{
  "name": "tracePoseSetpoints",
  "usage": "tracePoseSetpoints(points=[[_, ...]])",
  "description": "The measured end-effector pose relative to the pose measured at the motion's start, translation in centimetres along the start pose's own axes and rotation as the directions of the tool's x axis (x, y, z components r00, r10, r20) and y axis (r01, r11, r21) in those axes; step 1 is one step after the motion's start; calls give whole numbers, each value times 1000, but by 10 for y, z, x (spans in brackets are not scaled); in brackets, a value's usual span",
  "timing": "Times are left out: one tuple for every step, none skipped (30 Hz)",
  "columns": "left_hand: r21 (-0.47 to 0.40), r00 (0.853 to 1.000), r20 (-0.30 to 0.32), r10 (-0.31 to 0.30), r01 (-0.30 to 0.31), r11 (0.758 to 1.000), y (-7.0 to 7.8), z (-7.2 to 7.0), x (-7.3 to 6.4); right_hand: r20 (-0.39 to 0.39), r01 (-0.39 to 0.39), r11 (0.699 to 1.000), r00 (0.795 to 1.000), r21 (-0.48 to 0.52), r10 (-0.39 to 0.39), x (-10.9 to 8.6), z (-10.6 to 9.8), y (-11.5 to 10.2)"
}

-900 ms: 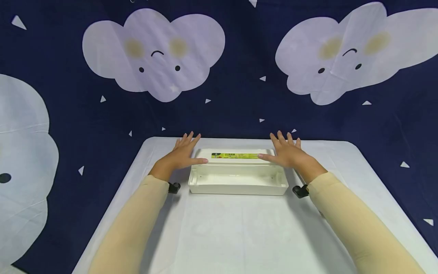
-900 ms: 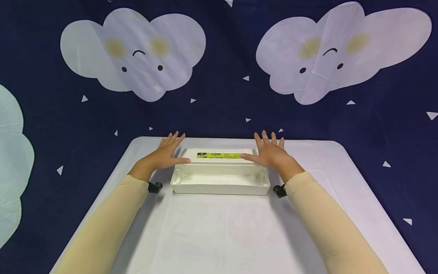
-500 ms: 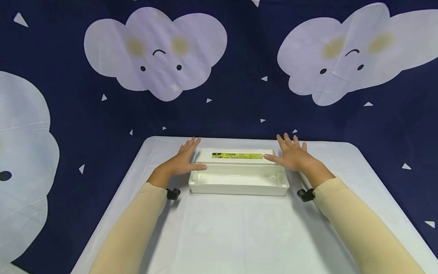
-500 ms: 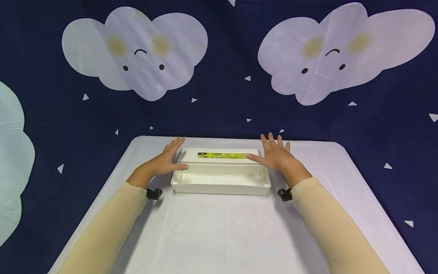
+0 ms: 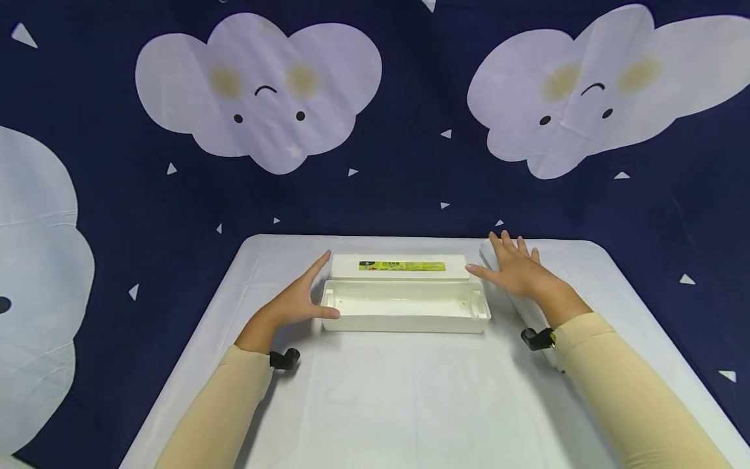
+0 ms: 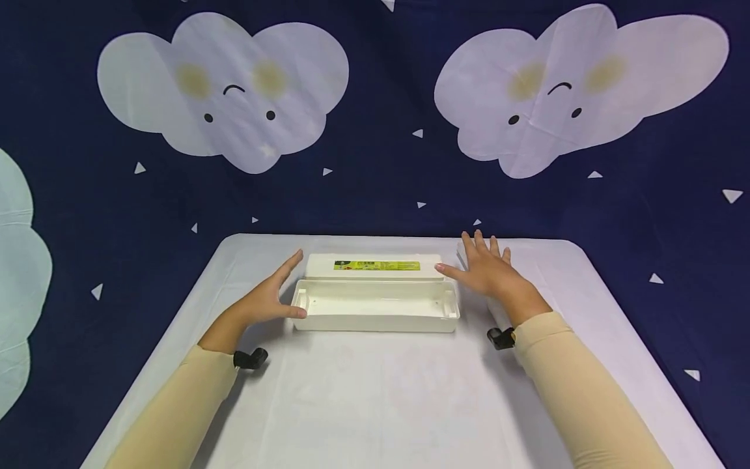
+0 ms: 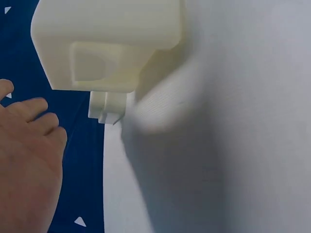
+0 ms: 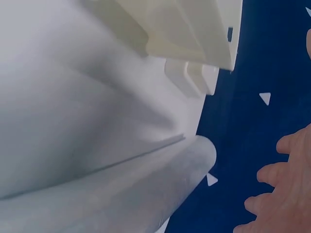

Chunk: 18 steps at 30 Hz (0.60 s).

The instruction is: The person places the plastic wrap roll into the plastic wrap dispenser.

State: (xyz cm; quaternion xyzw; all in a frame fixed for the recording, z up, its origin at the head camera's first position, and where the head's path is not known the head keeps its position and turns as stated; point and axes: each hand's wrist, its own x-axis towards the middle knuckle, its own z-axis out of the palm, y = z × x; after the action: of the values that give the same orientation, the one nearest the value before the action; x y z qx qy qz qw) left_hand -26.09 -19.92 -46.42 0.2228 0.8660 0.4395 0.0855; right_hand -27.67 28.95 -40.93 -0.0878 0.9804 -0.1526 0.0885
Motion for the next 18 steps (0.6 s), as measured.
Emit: tracePoseSetpoints(points=[[-6, 1000, -2, 13, -13, 1000, -1, 1, -2, -1, -3, 1000, 1000, 5, 3, -1, -1, 2], [-17, 999, -3, 36, -36, 999, -1, 2, -3, -3, -6, 1000, 1000, 11, 6, -3, -2, 4], [-34, 998, -1, 56, -56, 998, -2, 3, -4, -3, -7, 1000, 1000, 20, 7, -4, -3, 6], [-55, 998, 0, 70, -70, 996, -3, 4, -6, -6, -6, 1000, 1000, 30, 6, -5, -4, 8], [-79, 996, 6, 85, -85, 993, -4, 5, -7, -12, -3, 999, 1000, 40, 4, -6, -4, 10], [-98, 995, 11, 99, -97, 990, -5, 6, -8, -17, -1, 999, 1000, 48, 2, -8, -5, 12], [-119, 994, 13, 109, -106, 987, -6, 7, -8, -23, 2, 998, 1000, 61, 0, -9, -5, 13], [-132, 993, 14, 114, -111, 985, -6, 8, -9, -27, 5, 997, 1000, 74, -3, -11, -6, 15], [-141, 994, 12, 107, -104, 984, -8, 8, -9, -30, 5, 996, 1000, 87, -2, -12, -7, 17], [-149, 995, 9, 99, -97, 984, -9, 9, -9, -32, 5, 995, 999, 96, -2, -13, -7, 18], [-155, 996, 6, 90, -88, 984, -10, 10, -10, -31, 4, 995, 1000, 104, -1, -14, -8, 20], [-164, 997, 3, 79, -77, 983, -11, 11, -10, -31, 4, 994, 1000, 112, 0, -15, -8, 23], [-176, 998, 2, 67, -65, 982, -13, 12, -10, -30, 1, 993, 1000, 119, 2, -16, -8, 25], [-183, 998, 1, 59, -58, 981, -14, 14, -10, -27, -1, 992, 1000, 127, 4, -18, -8, 27], [-194, 999, 0, 51, -50, 980, -15, 15, -10, -27, -2, 991, 1000, 133, 6, -19, -7, 29], [-203, 999, 1, 47, -46, 978, -17, 16, -10, -27, -1, 990, 1000, 141, 4, -20, -7, 32], [-212, 999, 2, 46, -45, 976, -18, 17, -10, -29, 0, 989, 1000, 149, 4, -22, -6, 35], [-217, 999, 1, 46, -45, 975, -19, 18, -10, -27, -2, 987, 1000, 160, 6, -24, -6, 38]])
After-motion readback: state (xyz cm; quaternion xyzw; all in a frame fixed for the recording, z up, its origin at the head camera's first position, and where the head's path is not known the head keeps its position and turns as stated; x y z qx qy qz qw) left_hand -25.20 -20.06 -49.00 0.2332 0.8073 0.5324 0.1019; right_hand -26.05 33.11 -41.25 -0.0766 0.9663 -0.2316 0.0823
